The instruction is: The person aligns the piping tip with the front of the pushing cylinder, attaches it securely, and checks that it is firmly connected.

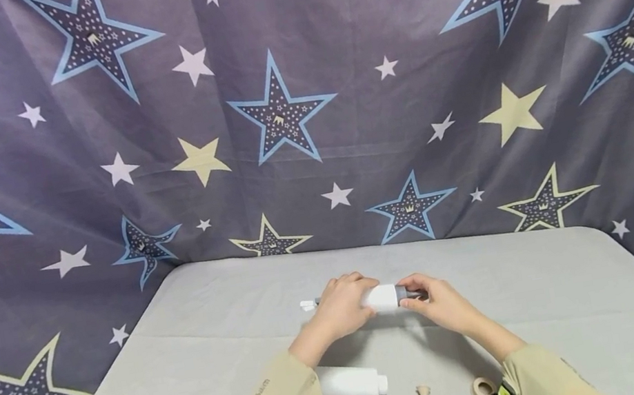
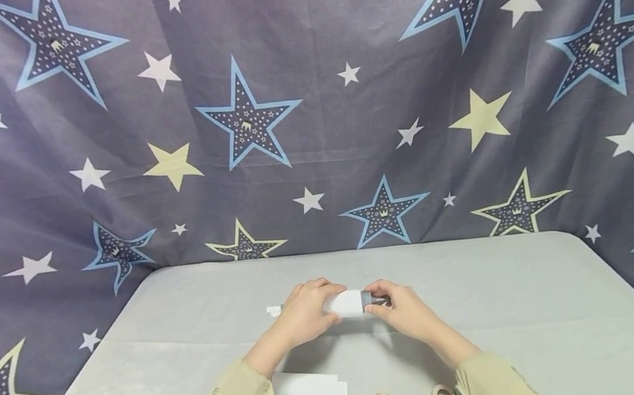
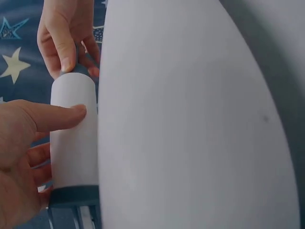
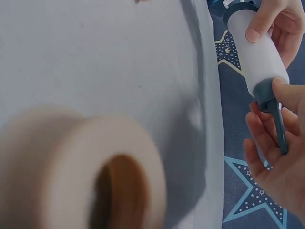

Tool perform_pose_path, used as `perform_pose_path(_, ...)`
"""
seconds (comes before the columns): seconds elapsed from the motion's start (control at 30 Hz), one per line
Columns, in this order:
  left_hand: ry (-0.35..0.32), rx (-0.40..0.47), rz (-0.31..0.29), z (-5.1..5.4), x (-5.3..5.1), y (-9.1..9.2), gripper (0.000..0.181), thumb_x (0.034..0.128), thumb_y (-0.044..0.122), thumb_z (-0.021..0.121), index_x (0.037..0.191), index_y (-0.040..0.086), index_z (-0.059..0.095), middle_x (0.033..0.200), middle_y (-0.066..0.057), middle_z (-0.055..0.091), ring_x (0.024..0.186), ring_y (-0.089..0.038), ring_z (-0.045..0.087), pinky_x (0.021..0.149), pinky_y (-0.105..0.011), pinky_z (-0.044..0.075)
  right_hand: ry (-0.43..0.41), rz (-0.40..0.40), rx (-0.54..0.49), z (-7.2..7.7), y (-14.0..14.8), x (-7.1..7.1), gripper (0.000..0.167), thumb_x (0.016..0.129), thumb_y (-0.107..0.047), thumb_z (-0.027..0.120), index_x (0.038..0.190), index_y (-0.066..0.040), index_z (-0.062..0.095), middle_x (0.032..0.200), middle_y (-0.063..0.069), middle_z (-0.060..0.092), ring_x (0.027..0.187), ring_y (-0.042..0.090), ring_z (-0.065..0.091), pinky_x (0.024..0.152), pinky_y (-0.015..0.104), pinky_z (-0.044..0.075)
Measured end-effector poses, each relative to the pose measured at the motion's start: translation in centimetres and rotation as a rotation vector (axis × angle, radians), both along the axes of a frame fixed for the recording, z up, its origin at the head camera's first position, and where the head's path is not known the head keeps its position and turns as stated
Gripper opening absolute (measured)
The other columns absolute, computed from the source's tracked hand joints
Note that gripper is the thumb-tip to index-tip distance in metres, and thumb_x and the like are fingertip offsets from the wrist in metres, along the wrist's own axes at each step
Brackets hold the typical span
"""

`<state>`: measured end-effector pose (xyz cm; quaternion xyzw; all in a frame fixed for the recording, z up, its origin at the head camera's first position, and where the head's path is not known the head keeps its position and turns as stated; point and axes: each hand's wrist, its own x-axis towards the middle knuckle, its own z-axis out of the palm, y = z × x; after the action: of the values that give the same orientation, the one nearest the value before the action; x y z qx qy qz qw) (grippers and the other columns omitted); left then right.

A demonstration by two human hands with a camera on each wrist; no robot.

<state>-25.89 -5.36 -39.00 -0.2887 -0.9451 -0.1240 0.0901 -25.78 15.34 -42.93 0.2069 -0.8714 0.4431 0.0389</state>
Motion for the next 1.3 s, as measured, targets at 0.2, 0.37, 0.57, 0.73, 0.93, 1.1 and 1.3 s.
perform_pose_path(0.2,0.033,0.005,0.012,-0.5,-0.4,0.1,0.043,0.0664,0.019,0.075,0.108,0.018,0.064,0.102,0.001,0.064,0.092,-0.019,0.059,0.079,-0.034,0.043,0.023,0.038,0.069,0.2,0.1,-0.5,0.031,0.081,-0.018,0.065,0.108,-0.002,0.06,0.096,0.01,0.066,0.089,0.023,0.062,0.076,0.033,0.049)
perform_pose_path(0.37,0.05,-0.013,0.022,-1.1,-0.9,0.4,0.043,0.0643,0.017,0.075,0.106,0.019,0.065,0.1,0.001,0.064,0.089,-0.018,0.059,0.075,-0.032,0.042,0.021,0.058,0.109,0.3,0.3,-0.8,0.03,0.078,-0.016,0.068,0.103,-0.001,0.062,0.091,0.008,0.066,0.082,0.02,0.061,0.075,0.037,0.049)
perform_pose_path(0.57,0.074,-0.028,0.028,-2.1,-1.4,0.7,0.039,0.0642,0.014,0.072,0.102,0.018,0.066,0.096,0.002,0.065,0.086,-0.018,0.06,0.073,-0.031,0.042,0.024,0.064,0.186,0.0,0.1,-1.4,0.027,0.075,-0.017,0.071,0.098,-0.005,0.065,0.084,0.001,0.065,0.077,0.015,0.059,0.072,0.034,0.048)
perform_pose_path(0.73,0.088,-0.005,0.011,-3.0,-2.0,0.7,0.04,0.0599,0.009,0.07,0.098,0.017,0.066,0.091,0.0,0.064,0.081,-0.019,0.06,0.069,-0.032,0.04,0.025,0.067,0.212,-0.2,0.0,-1.8,0.025,0.073,-0.016,0.072,0.095,-0.006,0.065,0.081,-0.001,0.065,0.073,0.01,0.058,0.068,0.029,0.046)
perform_pose_path(0.93,0.025,-0.025,0.041,-3.0,-1.7,0.8,0.041,0.0596,0.008,0.071,0.099,0.016,0.066,0.093,0.001,0.064,0.084,-0.019,0.059,0.07,-0.031,0.041,0.021,0.081,0.243,-0.7,-0.1,-2.0,0.025,0.072,-0.015,0.072,0.094,-0.006,0.065,0.08,-0.001,0.065,0.071,0.009,0.058,0.068,0.027,0.047)
perform_pose_path(1.1,-0.003,-0.054,0.06,-3.1,-1.7,0.9,0.044,0.0602,0.01,0.073,0.102,0.018,0.065,0.096,0.002,0.064,0.086,-0.018,0.059,0.072,-0.03,0.04,0.005,0.078,0.258,-1.1,-0.1,-2.2,0.025,0.073,-0.014,0.071,0.095,-0.005,0.064,0.083,0.001,0.066,0.074,0.012,0.061,0.071,0.031,0.048)
perform_pose_path(1.3,-0.005,-0.06,0.057,-3.2,-1.8,0.9,0.047,0.0602,0.012,0.074,0.106,0.018,0.065,0.099,0.001,0.064,0.087,-0.019,0.059,0.073,-0.031,0.041,-0.001,0.069,0.259,-1.4,-0.1,-2.3,0.026,0.073,-0.013,0.071,0.097,-0.004,0.064,0.085,0.003,0.067,0.075,0.015,0.062,0.074,0.034,0.048)
